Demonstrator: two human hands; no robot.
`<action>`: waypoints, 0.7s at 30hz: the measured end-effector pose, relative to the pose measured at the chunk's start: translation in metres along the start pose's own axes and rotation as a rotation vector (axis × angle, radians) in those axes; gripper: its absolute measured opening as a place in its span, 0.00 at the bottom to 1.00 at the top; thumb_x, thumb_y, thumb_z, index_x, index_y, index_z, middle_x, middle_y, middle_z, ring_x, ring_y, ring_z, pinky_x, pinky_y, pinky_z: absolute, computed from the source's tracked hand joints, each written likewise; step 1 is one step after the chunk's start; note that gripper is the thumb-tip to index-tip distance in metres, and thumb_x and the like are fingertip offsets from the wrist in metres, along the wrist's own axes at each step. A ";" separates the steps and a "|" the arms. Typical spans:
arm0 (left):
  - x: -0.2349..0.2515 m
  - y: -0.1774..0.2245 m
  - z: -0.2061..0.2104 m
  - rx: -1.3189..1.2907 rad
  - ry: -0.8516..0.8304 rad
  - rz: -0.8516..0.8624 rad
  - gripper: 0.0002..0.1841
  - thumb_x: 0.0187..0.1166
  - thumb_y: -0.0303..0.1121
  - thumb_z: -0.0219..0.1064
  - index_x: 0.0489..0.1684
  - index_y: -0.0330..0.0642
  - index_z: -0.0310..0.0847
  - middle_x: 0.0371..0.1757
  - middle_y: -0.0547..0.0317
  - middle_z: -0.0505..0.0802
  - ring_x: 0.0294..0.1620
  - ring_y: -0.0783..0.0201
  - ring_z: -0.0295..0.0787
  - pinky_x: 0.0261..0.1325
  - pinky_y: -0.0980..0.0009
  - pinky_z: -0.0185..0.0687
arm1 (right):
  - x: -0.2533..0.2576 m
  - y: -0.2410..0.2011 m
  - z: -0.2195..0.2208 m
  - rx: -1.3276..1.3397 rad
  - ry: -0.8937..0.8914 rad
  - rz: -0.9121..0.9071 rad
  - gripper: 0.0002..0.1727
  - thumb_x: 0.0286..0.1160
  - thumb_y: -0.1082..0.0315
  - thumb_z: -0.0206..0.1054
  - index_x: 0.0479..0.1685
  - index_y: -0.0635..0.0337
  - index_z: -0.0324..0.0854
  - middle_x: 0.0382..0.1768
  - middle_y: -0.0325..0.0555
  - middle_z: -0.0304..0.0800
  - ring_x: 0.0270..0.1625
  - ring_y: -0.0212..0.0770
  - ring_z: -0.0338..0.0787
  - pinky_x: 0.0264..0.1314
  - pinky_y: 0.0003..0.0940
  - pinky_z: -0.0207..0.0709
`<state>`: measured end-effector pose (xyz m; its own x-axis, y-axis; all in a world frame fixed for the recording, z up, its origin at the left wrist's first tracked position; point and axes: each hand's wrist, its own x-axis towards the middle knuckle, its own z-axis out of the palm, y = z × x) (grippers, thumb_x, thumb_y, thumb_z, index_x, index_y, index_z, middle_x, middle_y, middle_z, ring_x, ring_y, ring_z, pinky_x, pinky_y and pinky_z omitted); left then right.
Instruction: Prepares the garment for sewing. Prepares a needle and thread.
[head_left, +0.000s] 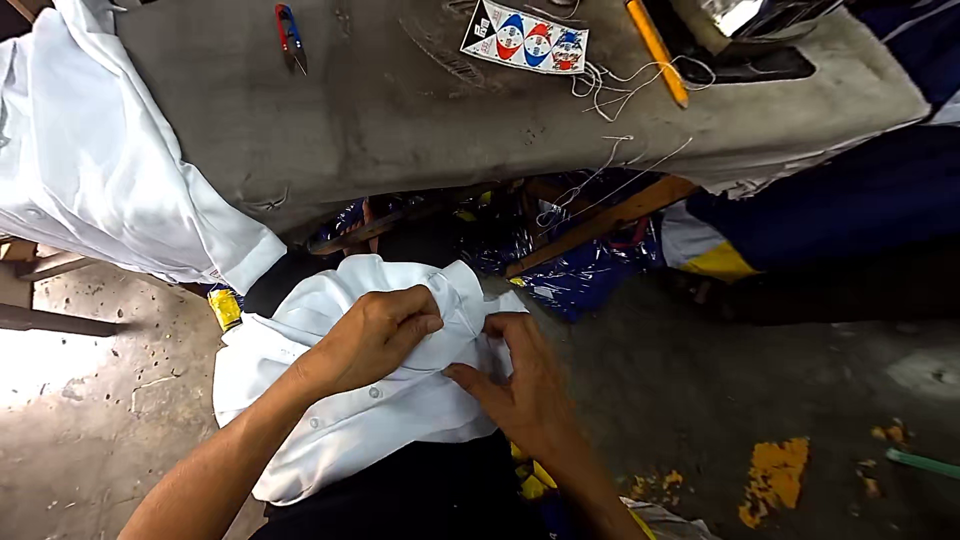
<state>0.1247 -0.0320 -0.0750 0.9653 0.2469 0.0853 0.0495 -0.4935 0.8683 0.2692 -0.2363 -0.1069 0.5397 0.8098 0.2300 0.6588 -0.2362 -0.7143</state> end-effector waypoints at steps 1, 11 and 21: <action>0.000 -0.003 -0.005 0.046 0.018 -0.030 0.15 0.91 0.40 0.57 0.42 0.41 0.86 0.31 0.63 0.87 0.32 0.74 0.82 0.39 0.75 0.79 | 0.005 0.003 0.003 0.008 -0.006 0.007 0.42 0.62 0.28 0.73 0.59 0.58 0.84 0.58 0.52 0.87 0.62 0.51 0.84 0.62 0.55 0.76; 0.001 -0.005 0.032 0.507 0.336 0.123 0.23 0.77 0.53 0.72 0.45 0.39 0.88 0.44 0.50 0.92 0.51 0.53 0.89 0.57 0.58 0.86 | 0.031 0.017 0.016 0.017 -0.142 -0.100 0.35 0.75 0.42 0.69 0.80 0.49 0.78 0.73 0.48 0.82 0.74 0.49 0.80 0.74 0.55 0.74; 0.000 -0.008 -0.005 0.100 0.180 0.053 0.13 0.83 0.41 0.70 0.43 0.38 0.91 0.39 0.59 0.94 0.42 0.72 0.92 0.52 0.74 0.90 | 0.047 0.005 0.011 0.032 -0.078 -0.153 0.34 0.73 0.31 0.67 0.55 0.53 0.89 0.37 0.36 0.86 0.41 0.34 0.81 0.55 0.44 0.71</action>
<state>0.1231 -0.0237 -0.0791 0.9061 0.3593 0.2233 0.0340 -0.5881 0.8081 0.2922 -0.1937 -0.1068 0.3911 0.8745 0.2870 0.7128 -0.0906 -0.6955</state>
